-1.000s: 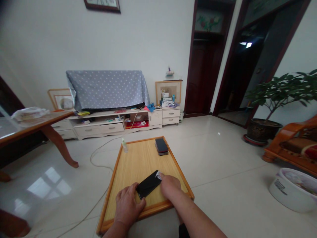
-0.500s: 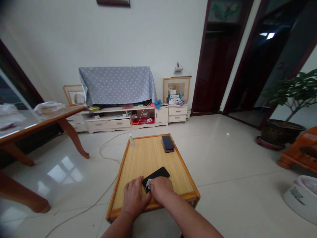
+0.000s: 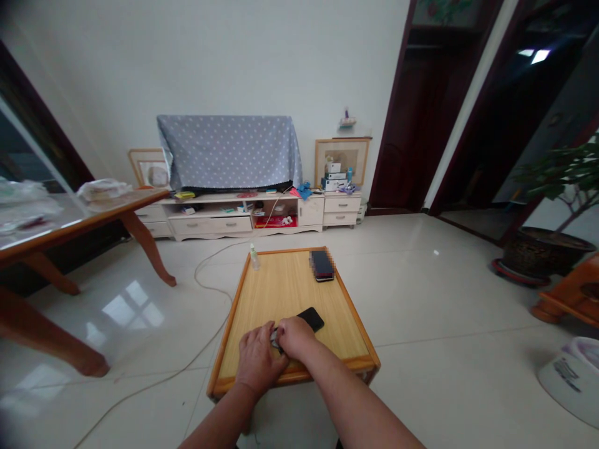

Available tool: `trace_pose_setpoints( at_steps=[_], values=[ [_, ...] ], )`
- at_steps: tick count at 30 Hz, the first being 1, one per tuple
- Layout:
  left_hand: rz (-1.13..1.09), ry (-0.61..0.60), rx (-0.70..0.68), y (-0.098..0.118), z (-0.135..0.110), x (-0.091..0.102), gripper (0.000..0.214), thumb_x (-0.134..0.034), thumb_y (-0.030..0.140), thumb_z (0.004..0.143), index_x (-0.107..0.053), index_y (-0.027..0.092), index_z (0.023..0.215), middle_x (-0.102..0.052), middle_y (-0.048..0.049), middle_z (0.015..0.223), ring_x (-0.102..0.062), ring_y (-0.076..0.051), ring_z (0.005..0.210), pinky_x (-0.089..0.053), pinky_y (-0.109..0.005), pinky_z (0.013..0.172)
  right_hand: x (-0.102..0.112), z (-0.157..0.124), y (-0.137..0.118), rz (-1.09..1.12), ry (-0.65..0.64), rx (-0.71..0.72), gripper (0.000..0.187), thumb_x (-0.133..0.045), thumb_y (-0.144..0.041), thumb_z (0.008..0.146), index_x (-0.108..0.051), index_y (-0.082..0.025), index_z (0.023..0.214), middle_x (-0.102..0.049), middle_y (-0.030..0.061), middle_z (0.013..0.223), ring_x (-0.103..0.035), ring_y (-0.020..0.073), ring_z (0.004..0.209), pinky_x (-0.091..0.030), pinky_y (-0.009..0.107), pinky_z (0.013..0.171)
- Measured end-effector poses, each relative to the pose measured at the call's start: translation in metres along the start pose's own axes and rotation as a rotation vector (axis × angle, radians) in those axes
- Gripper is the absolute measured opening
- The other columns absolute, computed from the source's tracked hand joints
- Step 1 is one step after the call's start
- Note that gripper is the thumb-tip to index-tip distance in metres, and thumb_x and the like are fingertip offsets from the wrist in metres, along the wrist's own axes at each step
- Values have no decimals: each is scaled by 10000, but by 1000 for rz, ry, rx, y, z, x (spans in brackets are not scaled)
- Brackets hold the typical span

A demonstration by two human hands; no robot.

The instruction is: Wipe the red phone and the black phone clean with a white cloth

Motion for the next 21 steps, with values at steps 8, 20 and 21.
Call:
trace_pose_setpoints(
  at_steps=[8, 20, 21],
  values=[
    [-14, -27, 1, -3, -1, -1, 681, -651, 395, 709, -502, 188, 1340, -627, -117, 1264, -506, -281, 1227, -189, -419, 1130, 25, -13, 55, -17, 25, -149, 65, -652, -172, 745, -715, -183, 754, -706, -2, 742, -582, 115, 658, -278, 223, 560],
    [-16, 1, 8, 2, 0, 3, 579, -622, 416, 752, -549, 199, 1284, -641, -106, 1228, -526, -274, 1200, -222, -424, 1126, 10, -34, 26, -82, 186, -142, 90, -572, -225, 860, -662, -227, 856, -684, 13, 873, -618, 161, 832, -290, 259, 645],
    [-18, -2, 0, 1, 0, 2, 600, -636, 401, 733, -543, 202, 1291, -636, -103, 1237, -522, -274, 1206, -216, -422, 1130, 17, -33, 34, -97, 206, -170, 100, -557, -231, 875, -656, -226, 863, -679, 15, 881, -619, 159, 825, -285, 261, 636]
  ],
)
Point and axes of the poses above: each hand's wrist, its own z-axis towards the middle knuckle, its own x-axis out of the back of the hand, y = z × x, the point moved 8 cm from there along z, towards the middle knuckle
